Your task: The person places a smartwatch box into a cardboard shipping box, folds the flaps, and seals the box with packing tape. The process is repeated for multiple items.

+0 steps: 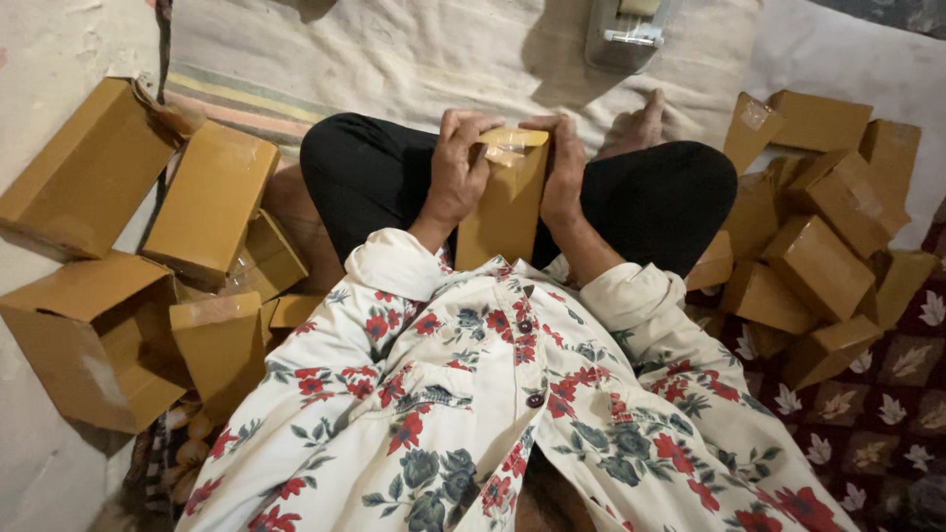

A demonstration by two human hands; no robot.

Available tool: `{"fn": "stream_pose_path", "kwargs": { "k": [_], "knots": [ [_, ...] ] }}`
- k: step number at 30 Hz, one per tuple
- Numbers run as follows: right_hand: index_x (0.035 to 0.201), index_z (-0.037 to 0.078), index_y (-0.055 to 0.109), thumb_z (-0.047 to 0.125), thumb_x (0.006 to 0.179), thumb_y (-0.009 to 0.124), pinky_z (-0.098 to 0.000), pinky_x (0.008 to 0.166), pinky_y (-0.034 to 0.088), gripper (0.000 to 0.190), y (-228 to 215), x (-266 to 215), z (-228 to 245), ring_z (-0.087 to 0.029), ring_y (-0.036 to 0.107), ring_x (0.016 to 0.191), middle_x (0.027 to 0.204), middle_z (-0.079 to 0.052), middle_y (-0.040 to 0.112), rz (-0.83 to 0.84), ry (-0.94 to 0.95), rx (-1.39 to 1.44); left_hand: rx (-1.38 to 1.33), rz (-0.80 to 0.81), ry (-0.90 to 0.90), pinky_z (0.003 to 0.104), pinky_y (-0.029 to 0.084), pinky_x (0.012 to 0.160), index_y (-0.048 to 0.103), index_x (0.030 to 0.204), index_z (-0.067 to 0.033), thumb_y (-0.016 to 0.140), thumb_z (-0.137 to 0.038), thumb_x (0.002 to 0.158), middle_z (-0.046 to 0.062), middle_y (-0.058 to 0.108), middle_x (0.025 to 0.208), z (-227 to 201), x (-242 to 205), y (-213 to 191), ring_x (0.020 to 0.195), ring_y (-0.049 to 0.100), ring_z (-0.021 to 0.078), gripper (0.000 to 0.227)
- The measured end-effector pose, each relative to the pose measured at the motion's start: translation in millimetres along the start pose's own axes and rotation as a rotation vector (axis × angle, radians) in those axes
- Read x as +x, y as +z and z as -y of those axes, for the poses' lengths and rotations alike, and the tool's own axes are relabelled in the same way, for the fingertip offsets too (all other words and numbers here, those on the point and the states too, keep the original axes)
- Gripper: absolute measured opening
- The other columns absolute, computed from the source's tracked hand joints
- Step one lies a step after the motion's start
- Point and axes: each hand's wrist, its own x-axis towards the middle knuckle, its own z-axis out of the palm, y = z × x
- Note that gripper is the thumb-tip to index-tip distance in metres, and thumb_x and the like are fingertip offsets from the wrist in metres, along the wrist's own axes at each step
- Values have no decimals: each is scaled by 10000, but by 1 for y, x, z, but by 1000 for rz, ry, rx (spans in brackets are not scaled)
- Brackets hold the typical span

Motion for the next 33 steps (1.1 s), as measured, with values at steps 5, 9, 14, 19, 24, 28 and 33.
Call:
{"fn": "stream_pose_path", "kwargs": {
  "k": [5,9,14,19,24,28,33],
  "knots": [
    [1071,28,599,103,1027,708,-262,864,475,140,-1,-3,-7,-114,539,943,1049,-24,585,23,52,-15,98,117,110,393,441,1156,633,1345,-21,527,3,891,158,532,1313,-7,-10,-17,1285,540,316,466],
    [1146,39,579,67,1001,729,-257,993,469,210,-5,-8,2,-111,542,1092,1161,-31,572,143,10,-24,134,37,-62,363,504,1044,595,1330,-46,702,-194,1009,145,605,1228,-19,-13,-13,1165,618,275,370],
    [1258,42,530,24,986,688,-285,1114,426,314,-10,-13,16,-148,511,1254,1291,-57,545,252,-56,-127,-46,-118,-297,320,572,874,400,1408,-48,795,-425,895,115,687,1106,-24,-21,2,998,694,195,750],
    [1302,48,521,20,1000,662,-298,1094,439,335,-20,-12,23,-152,510,1252,1301,-64,519,278,-19,-182,1,0,-482,321,592,867,604,1245,-6,843,-402,877,132,741,1091,-11,-13,5,973,724,176,592],
    [1342,26,507,19,1038,610,-325,1099,456,322,-52,11,2,-184,557,1245,1302,-76,553,154,-3,-35,15,136,-457,315,601,875,675,1223,20,854,-402,884,133,784,1105,-5,28,12,960,739,168,570],
    [1235,-6,600,44,996,629,-369,914,615,245,-114,69,-26,-227,692,1024,1176,-121,655,-362,-8,-190,-117,462,-623,374,621,911,578,1344,-4,851,-427,811,175,737,1231,2,79,25,1050,746,234,734],
    [1035,-31,696,210,939,753,-323,720,543,266,-191,155,-51,-149,620,813,920,-66,649,-422,237,-599,292,893,-463,482,388,1153,380,1566,-148,886,-451,752,193,487,1527,36,127,79,1393,479,331,1005]
  ]
}}
